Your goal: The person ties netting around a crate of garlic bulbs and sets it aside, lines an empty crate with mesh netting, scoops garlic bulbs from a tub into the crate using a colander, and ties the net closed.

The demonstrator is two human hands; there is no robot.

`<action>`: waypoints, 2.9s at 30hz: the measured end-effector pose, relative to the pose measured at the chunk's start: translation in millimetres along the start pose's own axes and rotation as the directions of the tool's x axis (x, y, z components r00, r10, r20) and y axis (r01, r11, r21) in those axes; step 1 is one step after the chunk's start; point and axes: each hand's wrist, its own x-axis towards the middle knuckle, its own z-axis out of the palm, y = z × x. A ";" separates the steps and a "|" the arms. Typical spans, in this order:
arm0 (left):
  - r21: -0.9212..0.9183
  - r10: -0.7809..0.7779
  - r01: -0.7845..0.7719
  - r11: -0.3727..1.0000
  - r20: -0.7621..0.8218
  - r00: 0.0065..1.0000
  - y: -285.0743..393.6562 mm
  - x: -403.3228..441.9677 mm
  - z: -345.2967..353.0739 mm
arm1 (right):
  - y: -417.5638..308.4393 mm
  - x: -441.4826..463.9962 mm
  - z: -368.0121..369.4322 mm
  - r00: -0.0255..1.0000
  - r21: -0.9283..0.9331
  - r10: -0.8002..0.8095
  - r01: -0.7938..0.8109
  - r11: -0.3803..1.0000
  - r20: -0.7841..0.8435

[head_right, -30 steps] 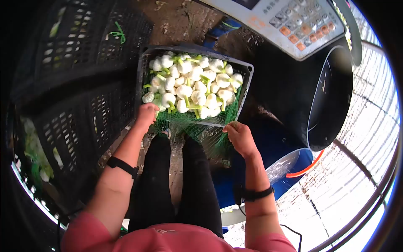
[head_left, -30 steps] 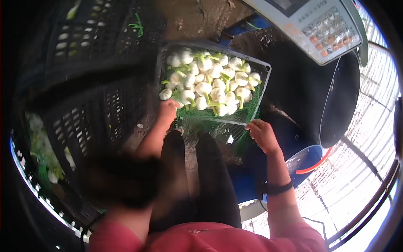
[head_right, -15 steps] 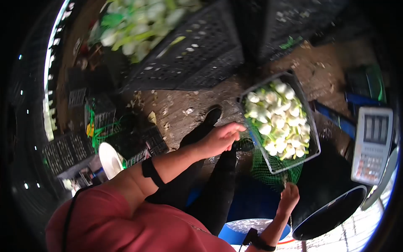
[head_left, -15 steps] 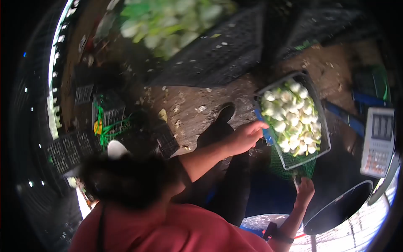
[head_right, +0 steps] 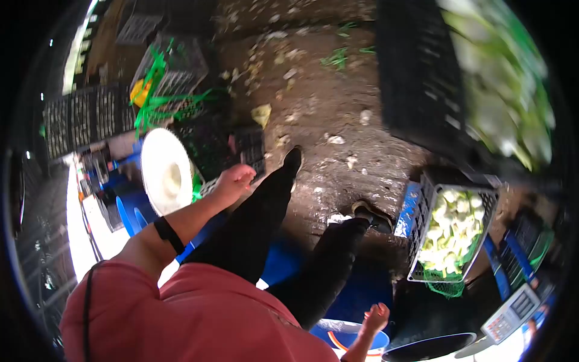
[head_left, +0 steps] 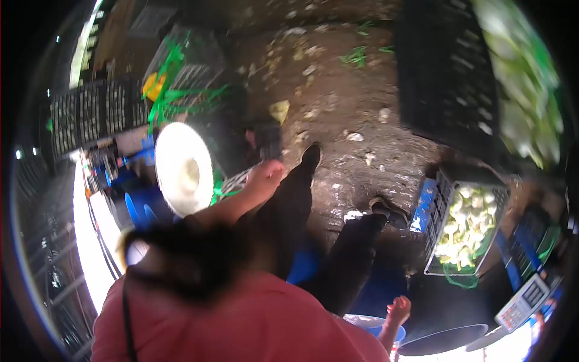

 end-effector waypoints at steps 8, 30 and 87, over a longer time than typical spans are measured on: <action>-0.267 -0.105 -0.013 0.963 -0.422 0.901 -123.8 -31.1 -123.7 | -193.3 -82.2 192.6 0.855 -0.058 -0.227 0.285 0.957 0.467; -0.640 -0.517 0.170 0.749 -0.404 0.754 -229.7 -125.5 -191.9 | -282.8 -258.0 456.4 -0.136 0.272 -0.391 0.908 0.318 0.910; -0.541 -0.427 0.088 0.836 -0.542 0.724 -227.6 -110.1 -133.3 | -454.8 -308.5 679.5 -0.287 0.276 -0.835 0.946 -0.170 0.469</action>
